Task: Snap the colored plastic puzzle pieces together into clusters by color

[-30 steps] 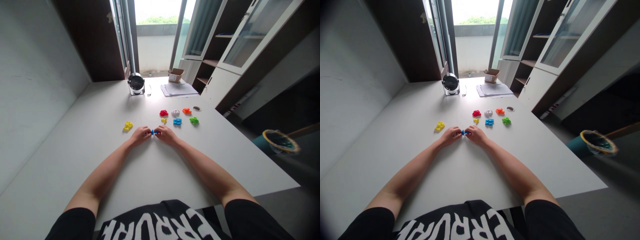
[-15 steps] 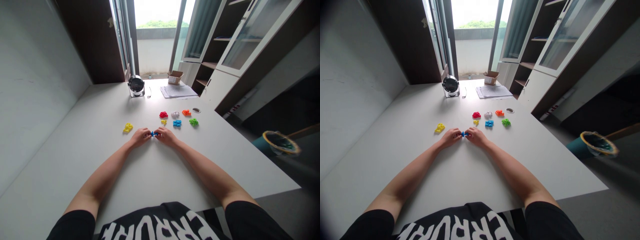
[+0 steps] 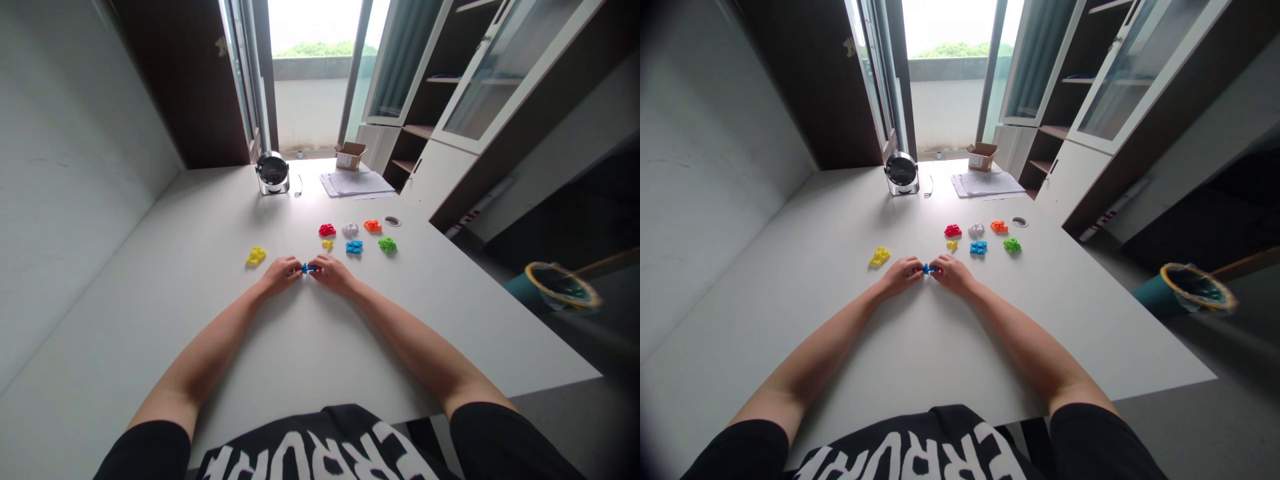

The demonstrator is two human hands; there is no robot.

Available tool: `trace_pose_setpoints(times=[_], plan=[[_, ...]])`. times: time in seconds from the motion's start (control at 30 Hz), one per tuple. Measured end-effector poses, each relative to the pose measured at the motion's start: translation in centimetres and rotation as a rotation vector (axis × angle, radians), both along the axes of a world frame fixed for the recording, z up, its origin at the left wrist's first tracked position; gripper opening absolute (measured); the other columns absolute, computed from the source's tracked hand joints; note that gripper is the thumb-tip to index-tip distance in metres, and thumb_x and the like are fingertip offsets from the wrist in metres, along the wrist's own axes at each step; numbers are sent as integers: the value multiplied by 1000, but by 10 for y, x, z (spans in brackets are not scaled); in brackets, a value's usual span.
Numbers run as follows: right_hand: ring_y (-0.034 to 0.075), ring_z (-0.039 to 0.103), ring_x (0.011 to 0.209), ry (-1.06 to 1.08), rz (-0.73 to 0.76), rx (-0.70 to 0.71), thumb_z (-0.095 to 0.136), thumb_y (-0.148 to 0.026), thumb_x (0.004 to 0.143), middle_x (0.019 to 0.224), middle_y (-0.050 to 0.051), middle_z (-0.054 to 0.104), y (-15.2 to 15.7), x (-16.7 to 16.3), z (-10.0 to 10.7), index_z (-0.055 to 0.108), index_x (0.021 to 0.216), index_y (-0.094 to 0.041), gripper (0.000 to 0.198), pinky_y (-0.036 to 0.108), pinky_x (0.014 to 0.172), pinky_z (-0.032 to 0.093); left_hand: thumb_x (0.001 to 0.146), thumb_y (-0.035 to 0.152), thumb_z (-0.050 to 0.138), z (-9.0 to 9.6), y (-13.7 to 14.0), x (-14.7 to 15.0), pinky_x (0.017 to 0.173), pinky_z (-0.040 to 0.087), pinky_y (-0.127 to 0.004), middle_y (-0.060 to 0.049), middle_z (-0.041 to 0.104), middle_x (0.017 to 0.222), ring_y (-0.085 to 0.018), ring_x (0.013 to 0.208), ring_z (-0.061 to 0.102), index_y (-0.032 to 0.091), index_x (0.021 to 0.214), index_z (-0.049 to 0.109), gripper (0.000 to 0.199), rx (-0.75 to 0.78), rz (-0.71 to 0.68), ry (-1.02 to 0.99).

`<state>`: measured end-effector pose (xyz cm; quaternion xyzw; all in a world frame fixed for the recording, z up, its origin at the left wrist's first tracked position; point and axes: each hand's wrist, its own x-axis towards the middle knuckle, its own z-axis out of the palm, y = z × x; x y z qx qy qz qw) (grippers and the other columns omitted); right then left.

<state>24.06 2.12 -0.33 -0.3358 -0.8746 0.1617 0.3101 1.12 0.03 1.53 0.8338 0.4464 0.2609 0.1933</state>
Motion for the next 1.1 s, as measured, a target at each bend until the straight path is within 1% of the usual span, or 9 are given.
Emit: trace_pose_setpoints(times=[0.17, 0.4, 0.7, 1.1], plan=[[17, 56, 82, -7, 0, 2, 65, -24, 90, 85, 4, 63, 0, 0, -1, 69, 102, -23, 13, 28, 75, 44, 87, 27, 56, 0, 0, -1, 68, 43, -25, -3, 63, 83, -14, 71, 54, 19, 85, 69, 15, 3, -9, 2], [17, 57, 82, -14, -6, 12, 65, -21, 89, 84, 4, 63, 3, -1, -4, 70, 102, -23, 14, 27, 75, 44, 86, 26, 56, -1, 1, 0, 68, 44, -26, -3, 63, 83, -14, 70, 55, 19, 86, 70, 16, 0, 0, 12], [18, 57, 82, -16, 7, 14, 63, -26, 92, 85, 4, 63, 2, 0, -2, 69, 102, -23, 13, 28, 76, 44, 87, 26, 56, -2, 1, 0, 68, 43, -25, -2, 63, 82, -13, 69, 54, 19, 84, 69, 15, 18, -3, 6], [18, 56, 83, -11, 12, 17, 63, -25, 91, 85, 4, 62, -1, 0, 1, 68, 103, -23, 13, 28, 75, 44, 88, 28, 56, 5, -2, 0, 68, 42, -26, -3, 62, 82, -14, 70, 54, 19, 85, 69, 16, 8, -6, 23]])
